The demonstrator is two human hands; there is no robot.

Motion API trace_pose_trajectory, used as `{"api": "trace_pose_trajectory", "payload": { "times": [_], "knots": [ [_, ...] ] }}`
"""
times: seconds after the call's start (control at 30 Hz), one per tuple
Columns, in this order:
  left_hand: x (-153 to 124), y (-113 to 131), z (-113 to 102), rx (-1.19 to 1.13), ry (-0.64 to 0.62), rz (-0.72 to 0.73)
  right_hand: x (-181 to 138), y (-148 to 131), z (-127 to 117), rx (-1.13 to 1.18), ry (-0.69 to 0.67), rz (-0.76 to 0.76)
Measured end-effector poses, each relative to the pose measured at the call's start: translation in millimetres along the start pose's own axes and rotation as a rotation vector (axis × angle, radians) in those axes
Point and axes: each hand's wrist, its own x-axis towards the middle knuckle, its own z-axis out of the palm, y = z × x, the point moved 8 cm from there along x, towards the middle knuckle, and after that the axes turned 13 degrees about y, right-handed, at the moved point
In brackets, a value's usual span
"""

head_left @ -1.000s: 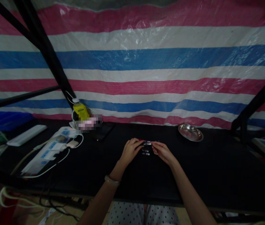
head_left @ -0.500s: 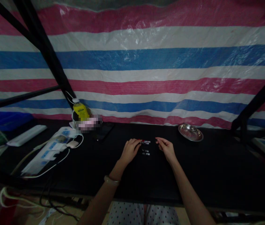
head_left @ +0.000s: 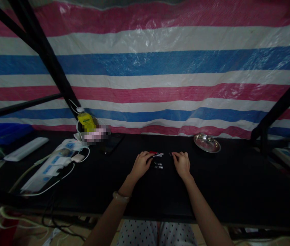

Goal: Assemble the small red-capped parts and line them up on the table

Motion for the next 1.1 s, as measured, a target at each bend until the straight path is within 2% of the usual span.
{"api": "trace_pose_trajectory", "payload": {
  "times": [0.17,0.33,0.47,0.67,1.0,1.1],
  "knots": [
    [-0.7,0.5,3.1,-0.009,-0.020,0.014,-3.4,-5.9,3.0,-0.029,0.039,-0.080],
    [-0.7,1.2,4.4,-0.020,-0.036,0.024,-5.9,-10.7,4.6,-0.053,0.002,-0.099],
    [-0.2,3.0,4.5,-0.034,-0.030,0.039,-4.7,-22.6,1.7,0.014,0.011,-0.146],
    [0.3,4.2,4.8,-0.026,-0.045,0.039,-9.6,-49.7,14.6,0.096,-0.109,-0.267],
    [0.4,7.2,0.5,-0.007,-0.026,0.043,-10.7,-45.9,23.1,0.072,-0.155,-0.236],
    [1.9,7.2,-3.6,-0.031,0.027,0.038,-9.4,-45.7,19.8,0.112,-0.137,-0.205]
  ]
}}
